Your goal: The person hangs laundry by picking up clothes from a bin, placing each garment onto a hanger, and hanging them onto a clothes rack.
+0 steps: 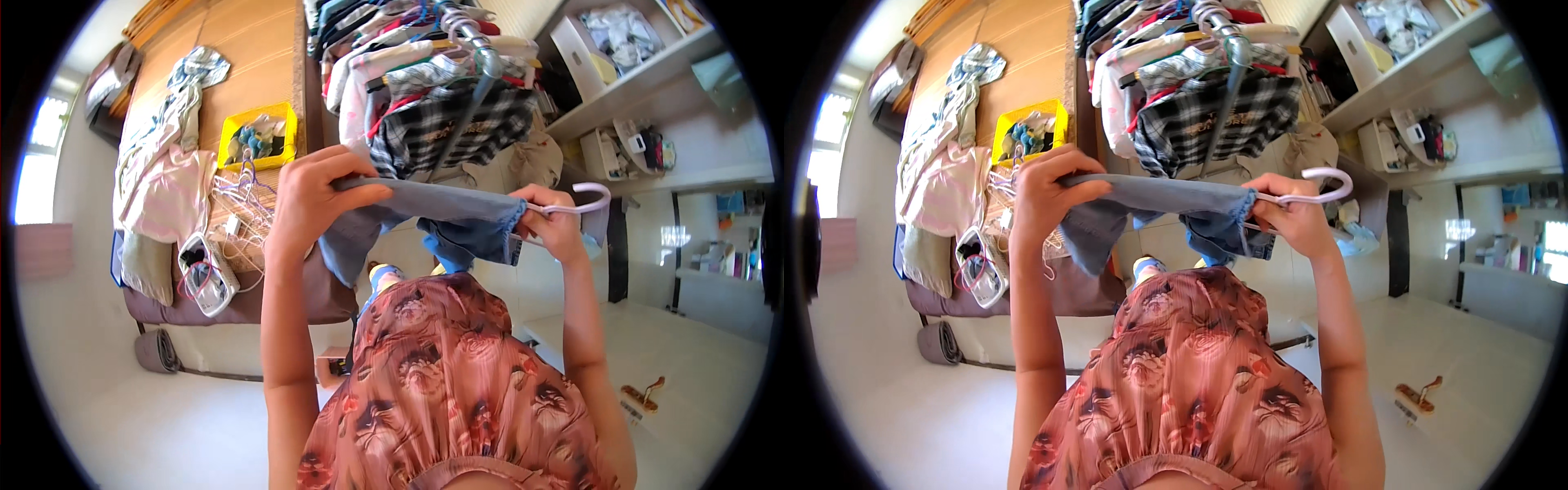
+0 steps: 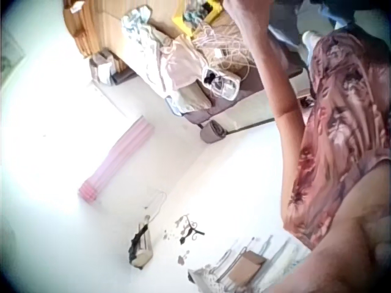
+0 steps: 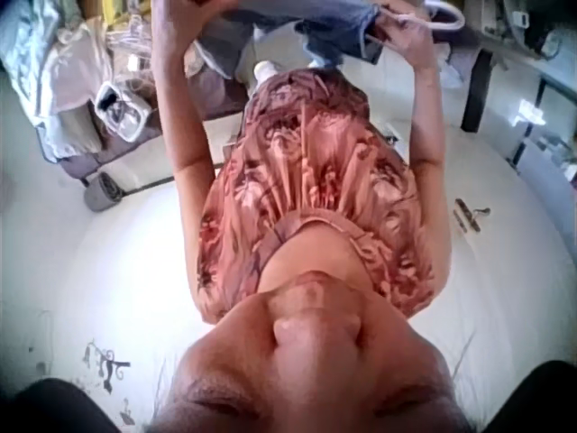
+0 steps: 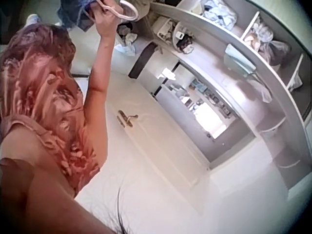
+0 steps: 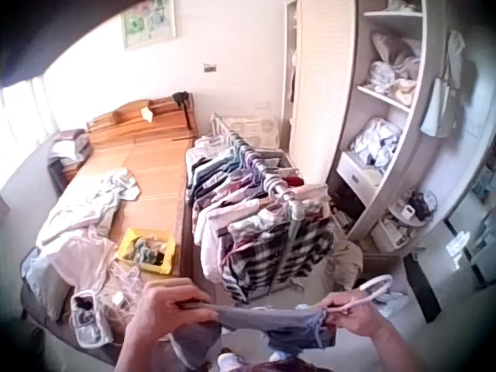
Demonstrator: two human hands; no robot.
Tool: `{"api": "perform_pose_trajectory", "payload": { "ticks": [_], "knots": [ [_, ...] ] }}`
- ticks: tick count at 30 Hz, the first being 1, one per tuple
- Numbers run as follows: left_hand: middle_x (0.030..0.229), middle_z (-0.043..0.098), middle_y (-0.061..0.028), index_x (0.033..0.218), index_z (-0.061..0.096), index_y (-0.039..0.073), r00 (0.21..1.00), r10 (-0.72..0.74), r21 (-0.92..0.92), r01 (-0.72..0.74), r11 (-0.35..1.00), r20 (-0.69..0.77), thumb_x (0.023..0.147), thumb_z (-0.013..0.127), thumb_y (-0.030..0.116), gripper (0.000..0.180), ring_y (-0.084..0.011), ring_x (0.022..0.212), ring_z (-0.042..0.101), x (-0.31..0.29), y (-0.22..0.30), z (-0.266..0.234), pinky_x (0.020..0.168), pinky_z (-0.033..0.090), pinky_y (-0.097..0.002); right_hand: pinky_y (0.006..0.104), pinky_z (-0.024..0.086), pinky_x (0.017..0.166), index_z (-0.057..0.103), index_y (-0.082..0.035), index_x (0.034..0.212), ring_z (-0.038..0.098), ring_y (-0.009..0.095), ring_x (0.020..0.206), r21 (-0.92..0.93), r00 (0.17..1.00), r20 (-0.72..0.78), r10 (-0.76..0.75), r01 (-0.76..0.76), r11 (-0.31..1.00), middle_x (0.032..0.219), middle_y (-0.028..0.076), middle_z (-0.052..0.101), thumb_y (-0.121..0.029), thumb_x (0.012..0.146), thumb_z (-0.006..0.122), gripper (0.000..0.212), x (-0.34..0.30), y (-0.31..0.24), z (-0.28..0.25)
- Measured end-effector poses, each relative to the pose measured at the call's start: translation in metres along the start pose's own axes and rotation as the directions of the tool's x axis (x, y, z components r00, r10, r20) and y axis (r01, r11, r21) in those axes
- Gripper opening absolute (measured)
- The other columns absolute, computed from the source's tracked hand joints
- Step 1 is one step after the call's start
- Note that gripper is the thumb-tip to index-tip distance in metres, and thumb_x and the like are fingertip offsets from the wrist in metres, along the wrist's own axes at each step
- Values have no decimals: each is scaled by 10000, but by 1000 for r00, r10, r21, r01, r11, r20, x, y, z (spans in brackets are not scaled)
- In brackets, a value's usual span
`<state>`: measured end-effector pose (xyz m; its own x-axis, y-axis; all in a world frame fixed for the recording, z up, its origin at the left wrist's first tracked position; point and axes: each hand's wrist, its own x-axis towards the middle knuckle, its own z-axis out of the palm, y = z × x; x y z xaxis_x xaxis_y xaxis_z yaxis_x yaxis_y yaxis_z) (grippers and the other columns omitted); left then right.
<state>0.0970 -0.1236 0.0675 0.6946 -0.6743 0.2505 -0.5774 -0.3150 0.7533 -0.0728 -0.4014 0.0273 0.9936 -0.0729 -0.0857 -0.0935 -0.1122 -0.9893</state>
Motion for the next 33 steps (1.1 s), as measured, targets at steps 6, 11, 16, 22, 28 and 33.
{"api": "perform_pose_trajectory", "payload": {
  "ticks": [6, 11, 16, 22, 28, 33],
  "knots": [
    [890, 609, -90, 957, 657, 66, 946, 305, 176, -320, 931, 109, 696, 736, 194, 301, -306, 838, 568, 11, 44, 29, 765, 431, -428, 237, 473, 564, 625, -28, 905, 601, 104, 644, -194, 1000, 11, -29, 30, 980, 720, 34, 626, -62, 776, 644, 135, -1, -3, 8],
    [747, 585, -110, 940, 639, 43, 956, 156, 112, -188, 976, 248, 716, 739, 175, 278, -284, 659, 601, -2, 70, 84, 578, 472, -350, 292, 473, 618, 635, -19, 853, 620, 178, 671, -249, 992, 62, -111, 124, 961, 787, 70, 638, -202, 727, 744, 247, -2, -16, 10],
    [719, 598, -104, 900, 639, 44, 951, 192, 92, -219, 971, 241, 697, 752, 157, 259, -283, 634, 606, -5, 79, 97, 562, 473, -344, 271, 445, 561, 604, -34, 888, 593, 130, 633, -78, 992, 109, 56, -48, 996, 716, 40, 620, -361, 732, 752, 391, -11, -22, 3],
    [652, 578, -97, 828, 637, 8, 988, 117, 49, -122, 991, 103, 719, 742, 117, 187, -215, 555, 560, 13, 68, 98, 528, 440, -318, 306, 467, 573, 587, -56, 893, 599, 196, 628, -426, 844, -317, -433, 281, 860, 804, 62, 622, -558, 725, 681, 538, -14, -15, 9],
    [663, 587, -112, 828, 651, -13, 996, 8, 33, -5, 999, -86, 716, 746, 85, 177, -236, 538, 558, 30, 83, 72, 525, 439, -301, 349, 478, 684, 584, -72, 900, 602, 273, 802, -733, 664, -422, -617, 151, 663, 880, 77, 622, -185, 785, 691, 194, -35, 32, 1],
    [634, 563, -101, 834, 647, -21, 997, 45, 15, -44, 999, -61, 695, 759, 72, 201, -214, 518, 535, 27, 101, 60, 506, 422, -291, 403, 447, 838, 552, -47, 1088, 573, 314, 990, -388, 757, -620, -208, -66, 919, 1114, 146, 586, -276, 795, 689, 396, 12, 94, 21]
  ]
}}
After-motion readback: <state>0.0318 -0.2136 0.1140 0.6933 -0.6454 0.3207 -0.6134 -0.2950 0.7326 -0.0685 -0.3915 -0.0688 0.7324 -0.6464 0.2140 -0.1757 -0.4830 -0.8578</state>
